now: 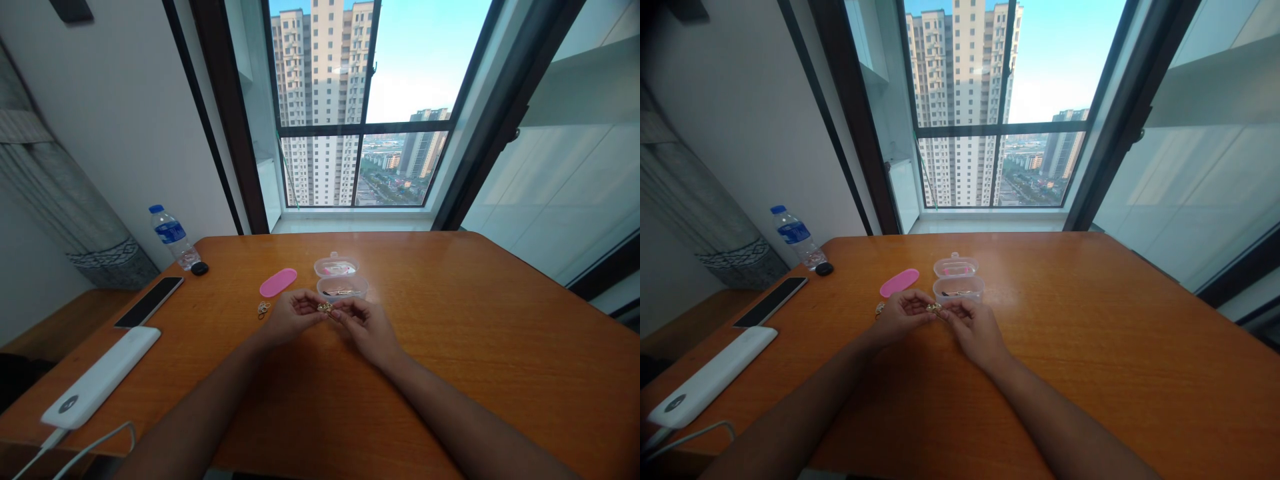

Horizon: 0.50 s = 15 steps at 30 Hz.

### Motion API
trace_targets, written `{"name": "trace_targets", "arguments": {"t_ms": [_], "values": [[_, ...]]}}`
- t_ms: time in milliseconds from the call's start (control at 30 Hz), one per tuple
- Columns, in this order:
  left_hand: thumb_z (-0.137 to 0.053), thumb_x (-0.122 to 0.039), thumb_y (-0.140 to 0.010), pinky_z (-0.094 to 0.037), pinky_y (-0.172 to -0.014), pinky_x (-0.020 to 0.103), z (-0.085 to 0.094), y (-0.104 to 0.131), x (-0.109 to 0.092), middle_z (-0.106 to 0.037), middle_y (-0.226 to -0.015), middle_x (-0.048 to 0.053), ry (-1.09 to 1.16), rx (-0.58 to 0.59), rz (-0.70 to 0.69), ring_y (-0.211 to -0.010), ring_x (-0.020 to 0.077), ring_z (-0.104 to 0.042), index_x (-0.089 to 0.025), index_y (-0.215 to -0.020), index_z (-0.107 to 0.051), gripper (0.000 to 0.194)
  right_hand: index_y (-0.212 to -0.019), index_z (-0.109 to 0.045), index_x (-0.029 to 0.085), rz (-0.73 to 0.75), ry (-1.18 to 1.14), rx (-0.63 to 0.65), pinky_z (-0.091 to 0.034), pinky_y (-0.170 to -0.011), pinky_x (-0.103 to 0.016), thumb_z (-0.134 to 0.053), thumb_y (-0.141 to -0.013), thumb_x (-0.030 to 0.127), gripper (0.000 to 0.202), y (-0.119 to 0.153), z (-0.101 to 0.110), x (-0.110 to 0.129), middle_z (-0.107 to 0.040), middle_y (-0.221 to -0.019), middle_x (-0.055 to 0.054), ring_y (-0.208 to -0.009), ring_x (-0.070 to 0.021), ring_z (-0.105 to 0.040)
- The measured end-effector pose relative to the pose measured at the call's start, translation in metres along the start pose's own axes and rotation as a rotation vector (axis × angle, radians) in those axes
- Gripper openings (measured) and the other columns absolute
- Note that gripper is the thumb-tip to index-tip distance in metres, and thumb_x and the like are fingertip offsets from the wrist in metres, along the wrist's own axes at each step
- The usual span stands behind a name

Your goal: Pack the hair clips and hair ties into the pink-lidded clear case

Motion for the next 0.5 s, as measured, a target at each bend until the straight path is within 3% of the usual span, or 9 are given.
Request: {"name": "trace_targets", "arguments": {"t_ms": [233, 400, 500], "values": [[-0.088, -0.024, -0.061, -0.059, -0.08, 0.027, 0.0051, -0.002, 0.0052, -0.075, -0.089, 0.007, 0.009, -0.055, -0.012, -0.083, 0.0164, -0.072, -0.011, -0.088, -0.066, 0.037, -0.105, -0.073, 0.026, 0.114, 0.354, 0.021, -0.056, -0.078, -0.038, -0.06, -0.09, 0.029, 0.02, 0.0001, 0.0038, 0.0101, -0.077, -0.1, -0.005, -0.087, -0.0242, -0.072], [-0.089, -0.022, -0.058, -0.059, -0.078, 0.027, 0.0085, -0.0017, 0.0018, -0.074, -0.084, 0.006, 0.023, -0.077, -0.022, -0.077, 0.0155, -0.071, -0.011, -0.081, -0.065, 0.035, -0.094, -0.073, 0.022, 0.072, 0.359, -0.013, -0.055, -0.066, -0.031, -0.066, -0.085, 0.027, 0.012, -0.0002, 0.0066, 0.0035, -0.076, -0.087, -0.004, -0.073, -0.0209, -0.071], [-0.09, -0.022, -0.057, -0.059, -0.077, 0.028, 0.0084, -0.0013, -0.0004, -0.074, -0.084, 0.006, 0.025, -0.072, -0.03, -0.077, 0.0159, -0.071, -0.011, -0.08, -0.066, 0.035, -0.092, -0.074, 0.021, 0.082, 0.344, -0.036, -0.054, -0.067, -0.031, -0.068, -0.084, 0.027, 0.011, 0.0009, 0.0071, 0.0051, -0.076, -0.086, -0.004, -0.073, -0.0199, -0.07]]}}
Point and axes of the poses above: each hand's wrist, its own y-axis away from the middle knuckle, its own z-axis out of the back of the hand, x = y × z, the point moved 6 cm from there along -y, towards the middle knuckle
